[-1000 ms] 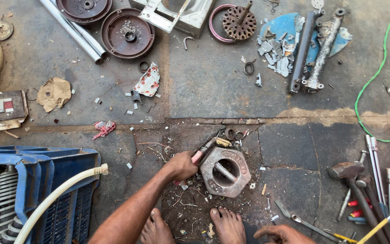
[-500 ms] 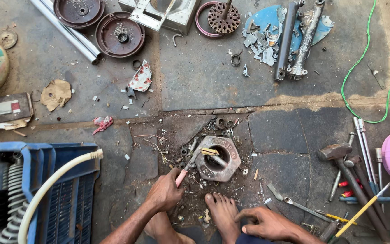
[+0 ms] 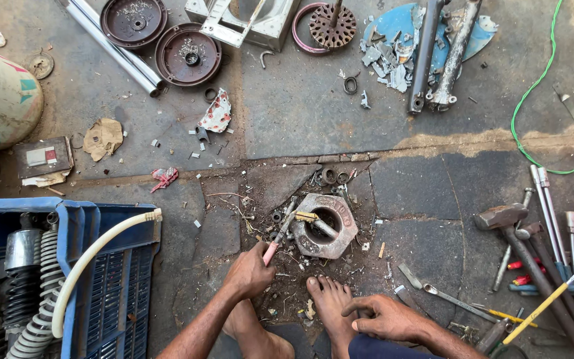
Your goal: The person sits on the floor and uses a hammer and chisel to strike a metal rod held in a hexagonal metal block. They repeatedly adjust the rod and strike it to shape or remove material. The person also uses pliers to manipulate the rod and debris.
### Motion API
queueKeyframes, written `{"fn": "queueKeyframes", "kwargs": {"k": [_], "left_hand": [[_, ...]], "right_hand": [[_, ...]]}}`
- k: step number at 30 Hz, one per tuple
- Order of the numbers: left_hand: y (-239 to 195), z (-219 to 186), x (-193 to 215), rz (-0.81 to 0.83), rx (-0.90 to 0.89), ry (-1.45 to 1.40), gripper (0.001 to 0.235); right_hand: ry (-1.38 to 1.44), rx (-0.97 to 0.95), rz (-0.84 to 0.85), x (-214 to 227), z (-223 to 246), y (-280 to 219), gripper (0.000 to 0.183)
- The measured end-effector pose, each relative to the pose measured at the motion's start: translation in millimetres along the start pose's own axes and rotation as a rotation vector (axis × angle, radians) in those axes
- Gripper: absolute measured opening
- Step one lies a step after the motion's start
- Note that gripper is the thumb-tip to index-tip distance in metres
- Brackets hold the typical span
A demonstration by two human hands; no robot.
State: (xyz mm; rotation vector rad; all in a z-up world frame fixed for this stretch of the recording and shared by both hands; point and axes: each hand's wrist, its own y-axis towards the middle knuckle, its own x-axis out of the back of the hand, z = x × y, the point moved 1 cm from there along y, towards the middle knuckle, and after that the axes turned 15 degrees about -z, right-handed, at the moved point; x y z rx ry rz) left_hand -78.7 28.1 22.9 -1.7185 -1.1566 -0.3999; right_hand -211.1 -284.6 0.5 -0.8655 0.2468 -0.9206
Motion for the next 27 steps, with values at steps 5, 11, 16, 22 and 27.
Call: {"fn": "queueKeyframes", "kwargs": {"k": [5, 11, 16, 22, 27], "left_hand": [[12, 3, -3, 0.043, -0.02, 0.079, 0.048], [25, 8, -2, 0.108, -0.033, 0.091, 0.056], [34, 16, -2, 0.136, -0.055, 0.091, 0.046], [45, 27, -7, 0.144, -0.109, 0.069, 0.032], [51, 28, -6, 0.13, -0.16, 0.055, 0.029]], "right_hand": [[0.02, -0.004, 0.003, -1, -10, 2, 0.052], [0.019, -0.07, 0.002, 1, -13, 5, 0.051], [0.005, -0.084, -0.005, 3, -10, 5, 0.051], [0.008, -0.085, -0.004, 2, -6, 3, 0.051], [-0.013, -0.091, 0.006, 2, -8, 3, 0.053]]}}
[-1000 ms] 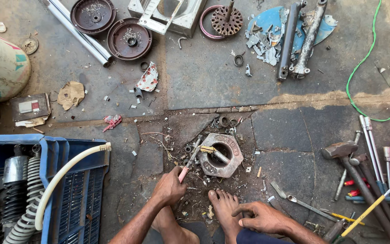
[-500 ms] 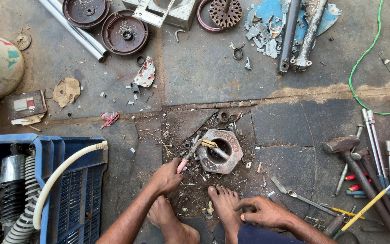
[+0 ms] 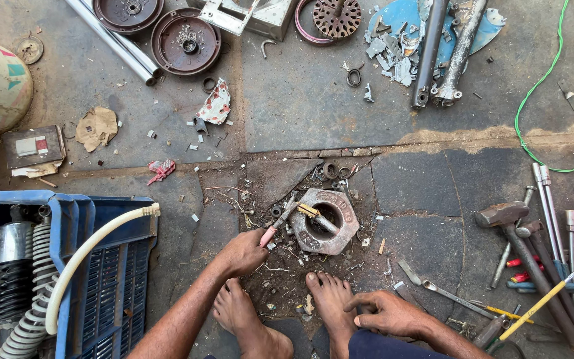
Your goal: The person sits on the floor and uses a hammer and chisel to strike a metal rod held in a hexagonal metal block. They repeatedly adjust the rod and strike it to shape or remove material. The person also uses pliers to manipulate the rod and debris.
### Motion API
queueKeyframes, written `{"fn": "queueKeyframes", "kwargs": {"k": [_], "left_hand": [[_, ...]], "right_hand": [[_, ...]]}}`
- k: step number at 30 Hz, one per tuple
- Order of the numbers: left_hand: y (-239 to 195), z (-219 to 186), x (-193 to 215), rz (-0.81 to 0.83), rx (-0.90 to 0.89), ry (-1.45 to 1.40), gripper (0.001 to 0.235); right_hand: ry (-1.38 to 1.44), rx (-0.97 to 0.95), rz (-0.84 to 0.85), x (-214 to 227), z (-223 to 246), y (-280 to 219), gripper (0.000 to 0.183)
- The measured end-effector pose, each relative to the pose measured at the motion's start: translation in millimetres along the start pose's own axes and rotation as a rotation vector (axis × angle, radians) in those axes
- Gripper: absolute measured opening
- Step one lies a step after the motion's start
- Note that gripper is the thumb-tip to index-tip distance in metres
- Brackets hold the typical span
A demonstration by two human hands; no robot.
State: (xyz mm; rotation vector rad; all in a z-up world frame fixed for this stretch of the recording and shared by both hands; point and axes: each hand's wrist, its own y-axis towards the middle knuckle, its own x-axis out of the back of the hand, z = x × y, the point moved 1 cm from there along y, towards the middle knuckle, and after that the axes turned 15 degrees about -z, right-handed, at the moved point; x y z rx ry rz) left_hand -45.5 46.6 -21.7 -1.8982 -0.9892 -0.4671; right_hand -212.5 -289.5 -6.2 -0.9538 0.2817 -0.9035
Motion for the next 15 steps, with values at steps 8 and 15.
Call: {"fn": "queueKeyframes", "kwargs": {"k": [8, 15], "left_hand": [[-6, 7, 9, 0.016, 0.136, -0.04, 0.026], [-26, 32, 20, -0.12, 0.31, -0.088, 0.031]], "right_hand": [[0.055, -0.004, 0.001, 0, -8, 3, 0.055], [0.074, -0.026, -0.043, 4, -11, 1, 0.054]]}}
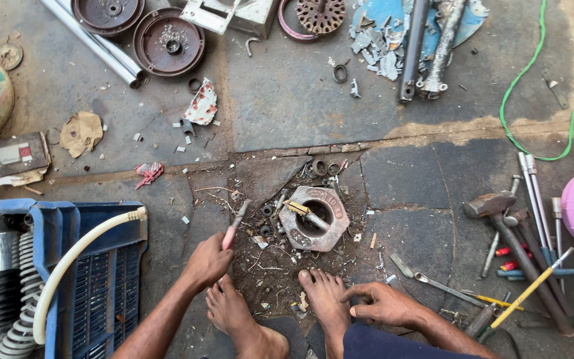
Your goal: The person sits on the floor and uses a hammer and chisel to strike a metal rod held in a hexagonal metal block. They repeatedly adjust the rod and strike it to shape or remove material. The person also uses pliers to manipulate the rod and debris.
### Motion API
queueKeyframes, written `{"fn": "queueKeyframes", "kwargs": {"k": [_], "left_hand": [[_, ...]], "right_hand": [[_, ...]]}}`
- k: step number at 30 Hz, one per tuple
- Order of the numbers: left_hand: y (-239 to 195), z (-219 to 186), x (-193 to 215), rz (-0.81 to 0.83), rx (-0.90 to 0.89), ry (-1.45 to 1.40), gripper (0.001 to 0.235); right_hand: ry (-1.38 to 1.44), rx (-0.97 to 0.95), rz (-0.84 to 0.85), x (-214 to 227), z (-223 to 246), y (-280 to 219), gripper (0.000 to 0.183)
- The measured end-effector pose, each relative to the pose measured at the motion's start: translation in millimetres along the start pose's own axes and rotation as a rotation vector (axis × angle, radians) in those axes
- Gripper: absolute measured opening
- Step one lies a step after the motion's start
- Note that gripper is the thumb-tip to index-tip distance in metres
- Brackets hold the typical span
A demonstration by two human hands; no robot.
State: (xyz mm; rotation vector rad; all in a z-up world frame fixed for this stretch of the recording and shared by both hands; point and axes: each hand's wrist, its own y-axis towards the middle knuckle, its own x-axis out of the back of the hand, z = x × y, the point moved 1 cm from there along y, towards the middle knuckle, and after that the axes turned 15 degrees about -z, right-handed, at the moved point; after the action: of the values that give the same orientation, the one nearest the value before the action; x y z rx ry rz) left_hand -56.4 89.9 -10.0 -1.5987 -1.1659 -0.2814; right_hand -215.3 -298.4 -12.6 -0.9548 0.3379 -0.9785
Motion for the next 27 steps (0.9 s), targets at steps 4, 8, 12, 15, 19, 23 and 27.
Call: {"fn": "queueKeyframes", "kwargs": {"k": [4, 8, 12, 15, 19, 23, 27], "left_hand": [[-9, 9, -2, -0.029, 0.053, -0.112, 0.036], [-15, 13, -11, 0.212, 0.206, -0.692, 0.042], [-23, 14, -23, 0.305, 0.15, -0.834, 0.048], [-26, 20, -36, 0.239, 0.16, -0.802, 0.046], [-14, 35, -58, -0.134, 0.072, -0.483, 0.041], [-4, 66, -73, -0.428, -0.045, -0.063, 0.038], [34, 31, -130, -0.328, -0.156, 0.168, 0.037]], "right_hand": [[0.019, 0.035, -0.031, -1, -6, -1, 0.053], [0.125, 0.073, -0.044, -4, -11, -4, 0.053], [0.151, 0.092, -0.05, -7, -11, -7, 0.053], [0.122, 0.06, -0.076, -6, -11, -5, 0.052], [-0.064, 0.113, -0.244, 5, -23, -14, 0.047], [-0.003, 0.42, -0.478, 19, -33, -26, 0.039], [0.024, 0.143, -0.685, 32, -67, -72, 0.039]]}}
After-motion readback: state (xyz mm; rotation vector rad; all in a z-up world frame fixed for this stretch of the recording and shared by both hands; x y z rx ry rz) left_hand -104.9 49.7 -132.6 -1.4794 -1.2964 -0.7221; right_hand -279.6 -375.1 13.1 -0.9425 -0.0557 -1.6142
